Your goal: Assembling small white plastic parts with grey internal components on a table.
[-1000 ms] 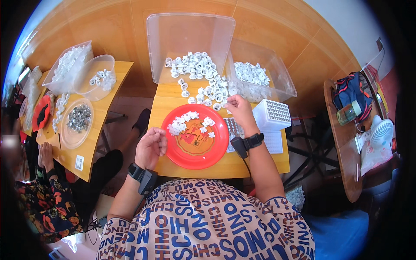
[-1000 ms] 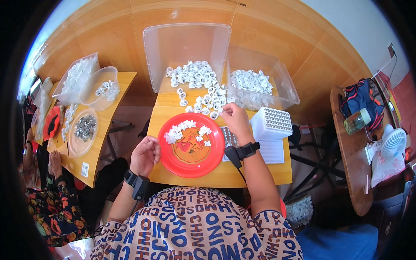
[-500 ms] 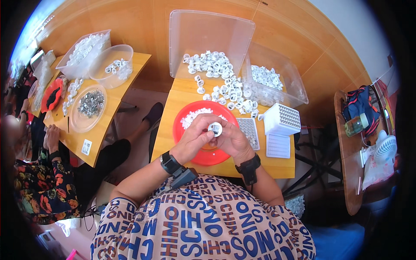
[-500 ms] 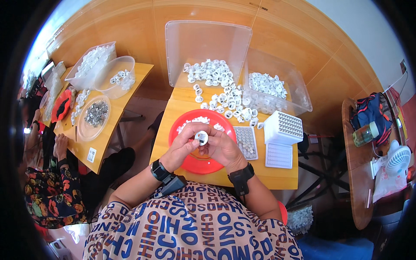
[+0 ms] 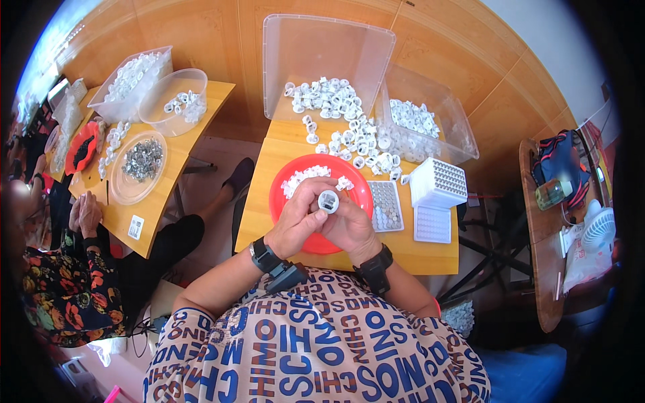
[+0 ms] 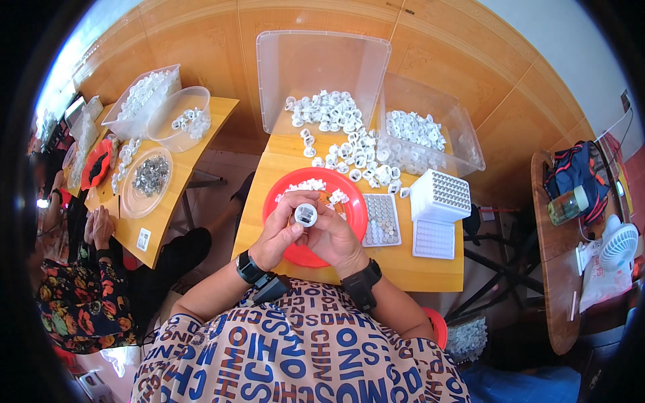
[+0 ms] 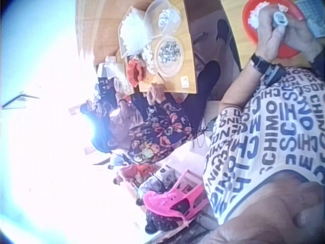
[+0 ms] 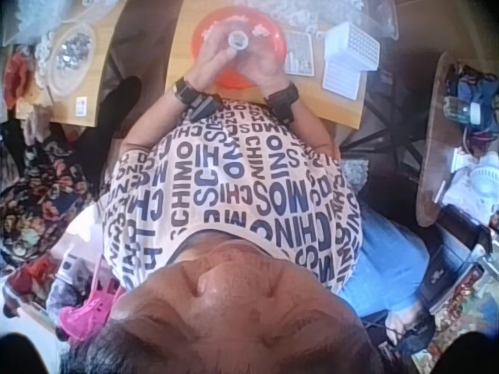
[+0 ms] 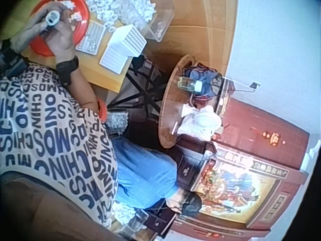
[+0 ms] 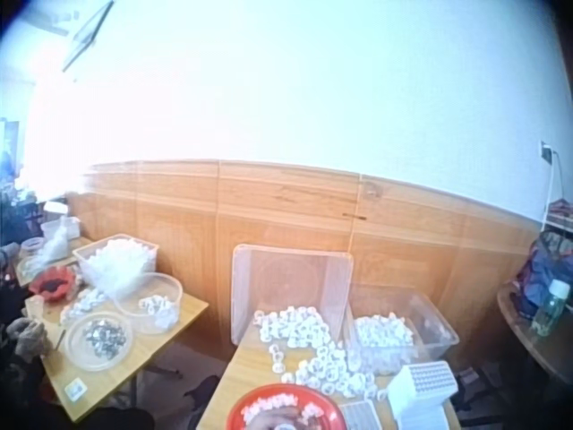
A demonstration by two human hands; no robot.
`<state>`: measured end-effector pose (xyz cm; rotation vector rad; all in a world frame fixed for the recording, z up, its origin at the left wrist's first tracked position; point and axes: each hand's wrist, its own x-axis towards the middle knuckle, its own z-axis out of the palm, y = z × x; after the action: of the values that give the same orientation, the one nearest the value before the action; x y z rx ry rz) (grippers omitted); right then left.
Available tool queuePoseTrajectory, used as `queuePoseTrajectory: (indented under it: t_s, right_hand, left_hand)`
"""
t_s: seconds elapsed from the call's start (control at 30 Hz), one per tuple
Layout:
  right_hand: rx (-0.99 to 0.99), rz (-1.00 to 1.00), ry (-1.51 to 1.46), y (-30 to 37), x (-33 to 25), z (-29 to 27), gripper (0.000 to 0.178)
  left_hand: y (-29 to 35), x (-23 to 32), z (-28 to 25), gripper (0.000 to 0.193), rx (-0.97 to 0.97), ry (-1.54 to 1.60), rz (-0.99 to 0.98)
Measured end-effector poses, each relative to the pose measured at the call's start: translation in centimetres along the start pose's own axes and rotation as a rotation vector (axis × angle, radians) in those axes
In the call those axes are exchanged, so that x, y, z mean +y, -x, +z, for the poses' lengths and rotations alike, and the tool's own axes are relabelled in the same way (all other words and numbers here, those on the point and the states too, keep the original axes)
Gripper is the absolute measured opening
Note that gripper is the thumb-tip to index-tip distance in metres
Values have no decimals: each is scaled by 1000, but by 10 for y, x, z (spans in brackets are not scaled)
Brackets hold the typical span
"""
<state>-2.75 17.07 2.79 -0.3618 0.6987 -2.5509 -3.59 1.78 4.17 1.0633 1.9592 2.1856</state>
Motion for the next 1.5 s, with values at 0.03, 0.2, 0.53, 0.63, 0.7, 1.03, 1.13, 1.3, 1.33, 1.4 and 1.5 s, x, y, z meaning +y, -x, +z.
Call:
queuePoseTrajectory:
  t_s: [0.03,0.2,0.53,0.63,0.7,1.03,1.13,1.3,1.33,1.4,1.5]
  right_hand:
    - [59,19,19,1,0,2,30]
    - [265,84,170,8,-3,6,25]
    - [834,-260,1475,64,-85,-50,15]
    - [912,-114,1815,76,-104,-58,16]
    - [921,-84,1893,78,-101,-57,15]
    - [791,-10,2111,76,-88,-58,9]
    - [773,-14,2166,75,-85,-55,9]
    - [795,-34,2230,79,-79,-56,8]
    - [806,-21,2217,78,-78,-57,7]
    - [810,-29,2198,77,-78,-60,6]
    - [810,-47,2179,75,-79,-61,5]
  left_hand:
    - [2,0,1,38,9,76,-53]
    - [9,-8,-2,38,109,357,-275]
    - [26,-16,-42,34,284,675,-385]
    - [30,-17,-44,32,280,745,-402]
    - [35,-25,-44,36,216,819,-410]
    - [38,-29,-28,32,173,948,-494]
    - [35,-27,-28,32,167,986,-507]
    - [30,-25,-27,30,159,1019,-518]
    - [31,-25,-27,30,144,1032,-516]
    - [31,-24,-24,30,128,1058,-516]
    - [32,-24,-23,30,132,1041,-506]
